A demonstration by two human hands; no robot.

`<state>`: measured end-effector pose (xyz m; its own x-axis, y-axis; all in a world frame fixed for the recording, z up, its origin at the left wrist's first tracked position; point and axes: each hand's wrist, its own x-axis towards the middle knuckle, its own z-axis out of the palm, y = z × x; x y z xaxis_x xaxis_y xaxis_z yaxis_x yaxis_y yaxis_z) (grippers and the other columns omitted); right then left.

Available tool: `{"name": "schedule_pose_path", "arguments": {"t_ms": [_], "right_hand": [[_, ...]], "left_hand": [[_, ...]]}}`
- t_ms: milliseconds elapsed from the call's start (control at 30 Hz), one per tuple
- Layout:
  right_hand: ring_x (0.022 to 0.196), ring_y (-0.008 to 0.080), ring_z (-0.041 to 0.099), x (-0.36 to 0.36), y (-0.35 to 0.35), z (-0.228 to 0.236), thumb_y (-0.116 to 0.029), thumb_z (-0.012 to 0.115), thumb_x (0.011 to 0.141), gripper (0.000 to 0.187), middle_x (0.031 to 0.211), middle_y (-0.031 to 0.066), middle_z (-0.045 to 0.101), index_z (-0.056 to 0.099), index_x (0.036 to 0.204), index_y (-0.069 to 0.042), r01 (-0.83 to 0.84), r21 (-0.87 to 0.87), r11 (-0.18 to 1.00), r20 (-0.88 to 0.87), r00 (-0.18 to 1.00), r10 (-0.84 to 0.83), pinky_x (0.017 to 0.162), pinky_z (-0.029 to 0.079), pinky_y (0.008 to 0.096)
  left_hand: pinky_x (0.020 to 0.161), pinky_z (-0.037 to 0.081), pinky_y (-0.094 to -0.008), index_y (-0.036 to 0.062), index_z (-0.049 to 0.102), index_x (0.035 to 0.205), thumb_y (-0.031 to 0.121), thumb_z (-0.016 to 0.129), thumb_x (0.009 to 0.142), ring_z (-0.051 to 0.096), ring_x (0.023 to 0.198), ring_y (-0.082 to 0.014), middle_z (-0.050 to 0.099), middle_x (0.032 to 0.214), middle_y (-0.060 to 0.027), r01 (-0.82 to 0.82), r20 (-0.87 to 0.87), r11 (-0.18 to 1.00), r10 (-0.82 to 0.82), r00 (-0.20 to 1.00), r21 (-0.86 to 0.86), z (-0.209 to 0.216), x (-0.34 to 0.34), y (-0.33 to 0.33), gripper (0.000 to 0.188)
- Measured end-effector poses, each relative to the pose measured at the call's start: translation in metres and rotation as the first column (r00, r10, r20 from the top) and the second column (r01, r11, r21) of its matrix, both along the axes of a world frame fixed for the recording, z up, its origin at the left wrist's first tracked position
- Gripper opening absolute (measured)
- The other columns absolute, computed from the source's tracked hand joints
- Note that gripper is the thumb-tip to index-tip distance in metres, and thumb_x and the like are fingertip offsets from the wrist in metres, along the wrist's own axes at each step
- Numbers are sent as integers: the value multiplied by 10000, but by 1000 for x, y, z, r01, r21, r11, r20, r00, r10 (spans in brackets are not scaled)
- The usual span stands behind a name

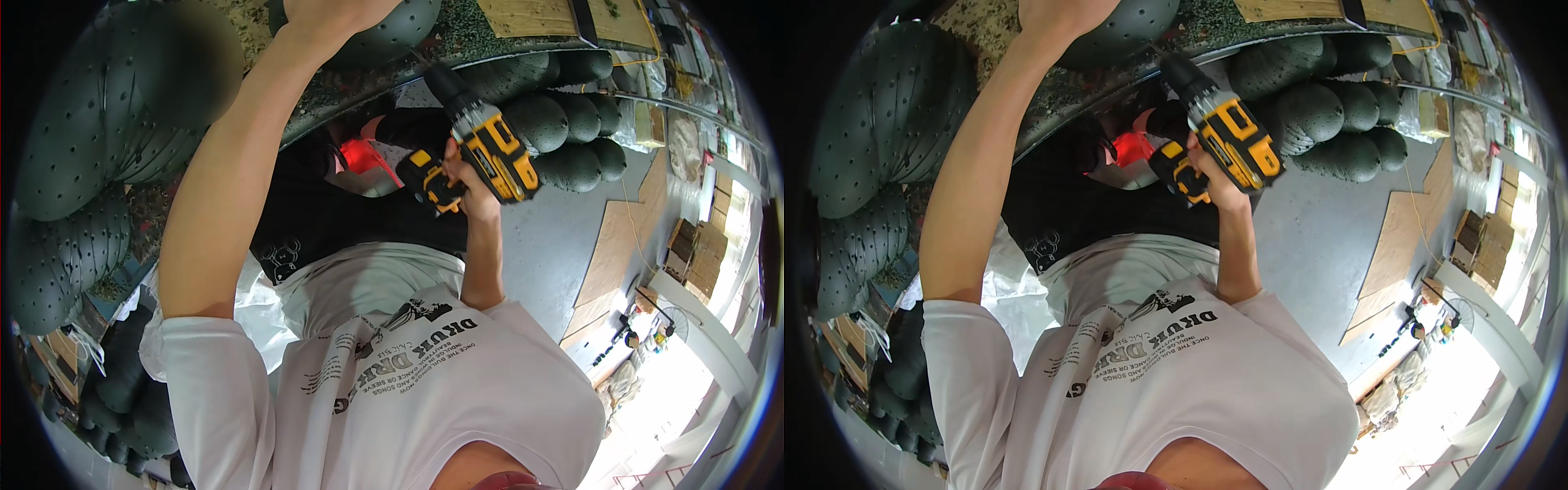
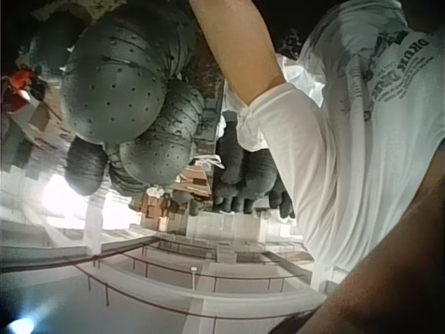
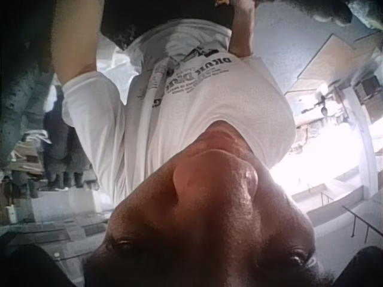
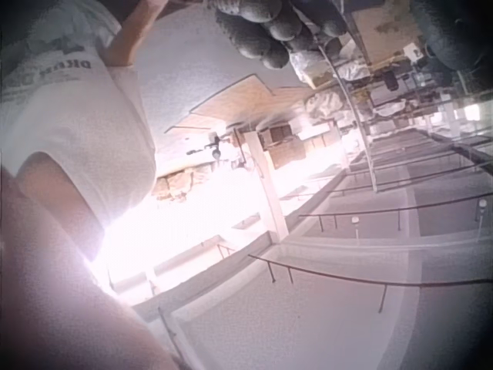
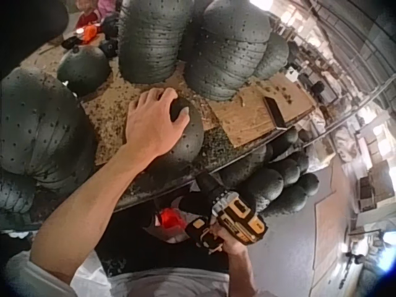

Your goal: Using a power drill to create holes in green plastic dome-shaped manufacturing components.

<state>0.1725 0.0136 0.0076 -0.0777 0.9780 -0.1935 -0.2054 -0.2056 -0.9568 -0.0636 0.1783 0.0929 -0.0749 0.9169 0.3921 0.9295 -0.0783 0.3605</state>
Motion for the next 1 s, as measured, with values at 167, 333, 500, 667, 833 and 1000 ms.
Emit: {"name": "schedule_pose_path", "arguments": {"t_ms": [167,333,500,667,833,1000], "right_hand": [[658,69,536,25,-8,-1,-16,612,806,139,774,-11,594,660,934,-43,-67,23,997,30,997,66,608,428,229],[663,90,514,-10,22,-14,4,595,795,126,722,-5,552,616,918,-14,-52,19,998,-39,998,52,621,421,252],[662,97,537,20,-18,10,-41,654,753,178,770,1,592,647,930,-30,56,-83,995,4,998,-56,612,428,237],[568,119,506,95,-45,-10,-63,642,762,466,913,126,628,576,1213,38,75,-6,997,-431,899,-71,569,430,278],[605,82,440,116,-30,-86,-105,623,826,649,1139,122,566,418,1426,34,177,-57,983,-897,424,-129,636,416,261],[653,77,451,126,-15,-110,-66,617,821,619,1124,108,537,424,1398,46,192,-129,973,-950,259,-177,684,428,254]], "left_hand": [[1050,410,-500,65,579,1241,405,599,961,557,1203,-348,607,1242,-167,-10,-27,999,10,1000,34,-2,4,3,442],[1000,448,-503,81,569,1229,397,610,963,574,1161,-363,608,1204,-168,-5,18,1000,5,1000,19,-8,6,11,415],[977,464,-492,100,578,1217,391,626,958,579,1156,-363,613,1206,-153,21,4,998,-21,1000,58,-7,0,10,392],[986,461,-483,103,606,1208,361,616,969,572,1166,-364,617,1225,-147,13,62,999,-15,998,31,-4,11,10,352],[878,483,-370,45,710,1126,361,634,923,655,1016,-285,688,1175,-129,45,131,988,-64,989,147,-20,2,15,383],[919,493,-345,15,700,1083,141,740,849,644,998,-234,670,1125,-124,101,201,902,-201,959,420,-22,-18,22,269]]}}
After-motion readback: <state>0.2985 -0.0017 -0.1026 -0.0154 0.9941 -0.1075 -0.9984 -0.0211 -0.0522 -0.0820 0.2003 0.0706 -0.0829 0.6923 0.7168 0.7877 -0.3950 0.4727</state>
